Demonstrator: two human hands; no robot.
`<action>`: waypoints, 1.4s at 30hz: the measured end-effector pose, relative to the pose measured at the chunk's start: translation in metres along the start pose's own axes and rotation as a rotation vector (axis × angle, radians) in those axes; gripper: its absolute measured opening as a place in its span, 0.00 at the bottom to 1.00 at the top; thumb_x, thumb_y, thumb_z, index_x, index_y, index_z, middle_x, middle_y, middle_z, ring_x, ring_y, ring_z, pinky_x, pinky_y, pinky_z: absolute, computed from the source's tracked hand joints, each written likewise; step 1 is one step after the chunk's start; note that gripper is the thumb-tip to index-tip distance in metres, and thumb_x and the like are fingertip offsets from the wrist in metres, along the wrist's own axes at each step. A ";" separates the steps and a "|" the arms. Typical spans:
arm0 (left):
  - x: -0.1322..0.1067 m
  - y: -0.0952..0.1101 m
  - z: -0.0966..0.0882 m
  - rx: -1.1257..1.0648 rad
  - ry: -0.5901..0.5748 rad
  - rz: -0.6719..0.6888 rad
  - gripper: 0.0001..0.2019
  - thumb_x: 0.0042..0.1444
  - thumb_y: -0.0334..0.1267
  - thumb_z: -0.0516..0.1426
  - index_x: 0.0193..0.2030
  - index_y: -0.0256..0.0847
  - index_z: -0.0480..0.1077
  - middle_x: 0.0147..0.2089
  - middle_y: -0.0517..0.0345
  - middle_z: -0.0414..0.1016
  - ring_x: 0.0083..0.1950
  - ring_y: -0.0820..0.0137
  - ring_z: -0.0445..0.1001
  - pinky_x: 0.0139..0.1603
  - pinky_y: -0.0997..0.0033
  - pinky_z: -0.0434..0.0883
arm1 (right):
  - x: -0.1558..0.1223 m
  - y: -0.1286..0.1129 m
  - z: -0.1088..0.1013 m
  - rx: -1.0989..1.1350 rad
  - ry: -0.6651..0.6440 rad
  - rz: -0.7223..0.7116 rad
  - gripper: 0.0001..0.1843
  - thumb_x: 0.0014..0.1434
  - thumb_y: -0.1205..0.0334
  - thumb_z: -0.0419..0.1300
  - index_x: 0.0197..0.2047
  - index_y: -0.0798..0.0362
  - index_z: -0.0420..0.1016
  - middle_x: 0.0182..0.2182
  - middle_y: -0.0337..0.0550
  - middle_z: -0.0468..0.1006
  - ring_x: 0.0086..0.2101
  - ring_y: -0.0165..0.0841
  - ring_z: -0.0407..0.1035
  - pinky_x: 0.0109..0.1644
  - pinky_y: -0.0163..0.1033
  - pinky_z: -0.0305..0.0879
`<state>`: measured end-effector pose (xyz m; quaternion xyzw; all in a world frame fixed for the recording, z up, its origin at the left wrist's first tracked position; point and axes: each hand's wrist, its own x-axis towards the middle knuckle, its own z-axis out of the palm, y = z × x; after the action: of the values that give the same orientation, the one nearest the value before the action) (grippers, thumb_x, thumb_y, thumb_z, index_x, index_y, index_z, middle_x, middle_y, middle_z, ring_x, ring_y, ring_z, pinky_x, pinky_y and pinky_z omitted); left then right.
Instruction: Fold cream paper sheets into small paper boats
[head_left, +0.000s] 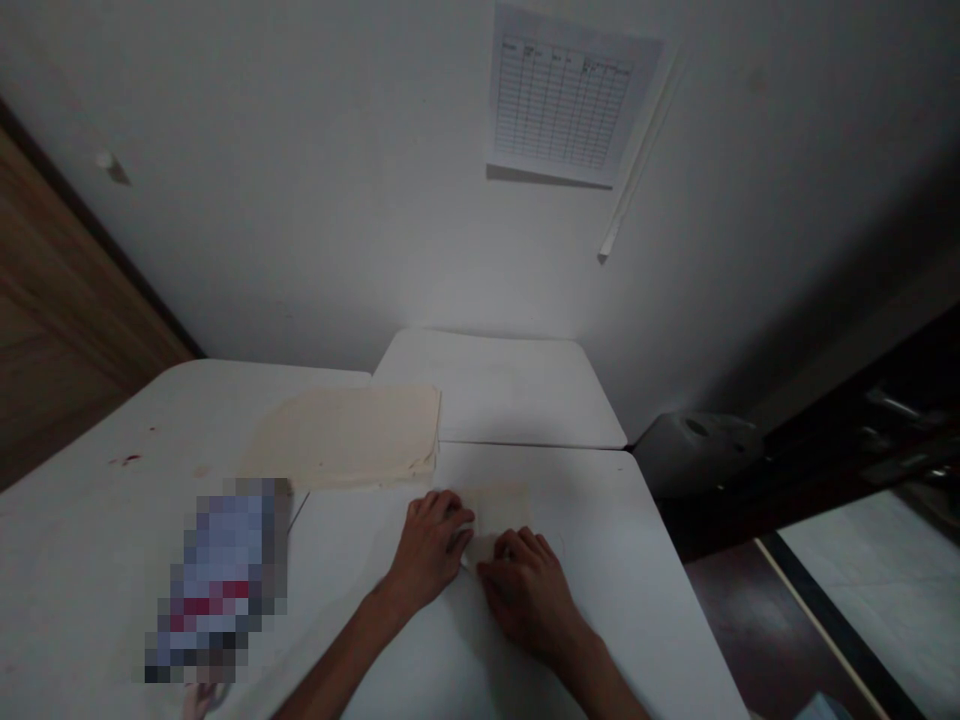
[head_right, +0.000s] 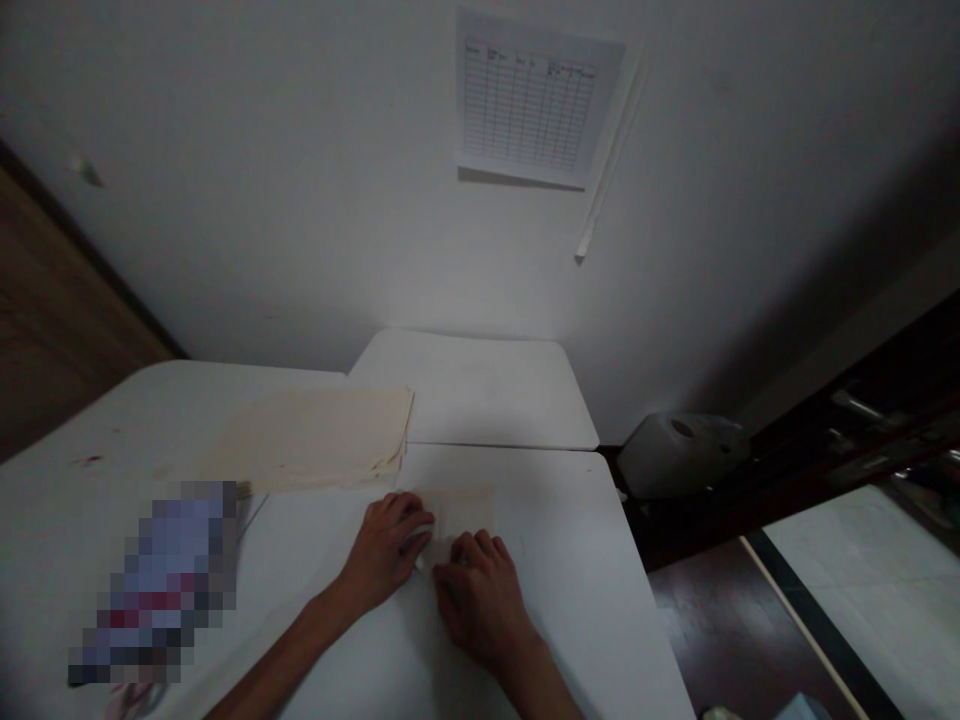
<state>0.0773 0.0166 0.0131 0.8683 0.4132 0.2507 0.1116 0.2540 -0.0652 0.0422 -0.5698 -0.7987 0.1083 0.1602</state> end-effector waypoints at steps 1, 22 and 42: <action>0.000 0.001 -0.001 0.006 -0.002 0.003 0.08 0.58 0.32 0.56 0.43 0.45 0.72 0.44 0.54 0.68 0.47 0.61 0.64 0.48 0.57 0.61 | 0.000 0.000 -0.002 -0.007 -0.008 -0.005 0.07 0.62 0.62 0.56 0.37 0.46 0.76 0.38 0.41 0.71 0.41 0.35 0.61 0.45 0.40 0.55; 0.000 0.000 0.000 -0.041 0.020 -0.034 0.03 0.57 0.33 0.57 0.38 0.43 0.71 0.43 0.54 0.69 0.48 0.61 0.66 0.48 0.58 0.62 | 0.015 0.008 -0.005 0.092 -0.101 0.095 0.26 0.52 0.58 0.65 0.55 0.42 0.70 0.44 0.41 0.72 0.46 0.39 0.65 0.53 0.42 0.58; 0.000 0.000 0.000 -0.016 0.020 -0.046 0.03 0.57 0.32 0.57 0.37 0.43 0.72 0.42 0.54 0.69 0.47 0.61 0.66 0.48 0.58 0.63 | 0.035 0.010 -0.019 -0.074 -0.184 0.052 0.40 0.44 0.48 0.69 0.60 0.41 0.63 0.50 0.48 0.67 0.50 0.45 0.61 0.51 0.48 0.58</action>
<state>0.0775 0.0164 0.0134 0.8552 0.4320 0.2600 0.1201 0.2601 -0.0292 0.0610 -0.5837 -0.7983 0.1347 0.0622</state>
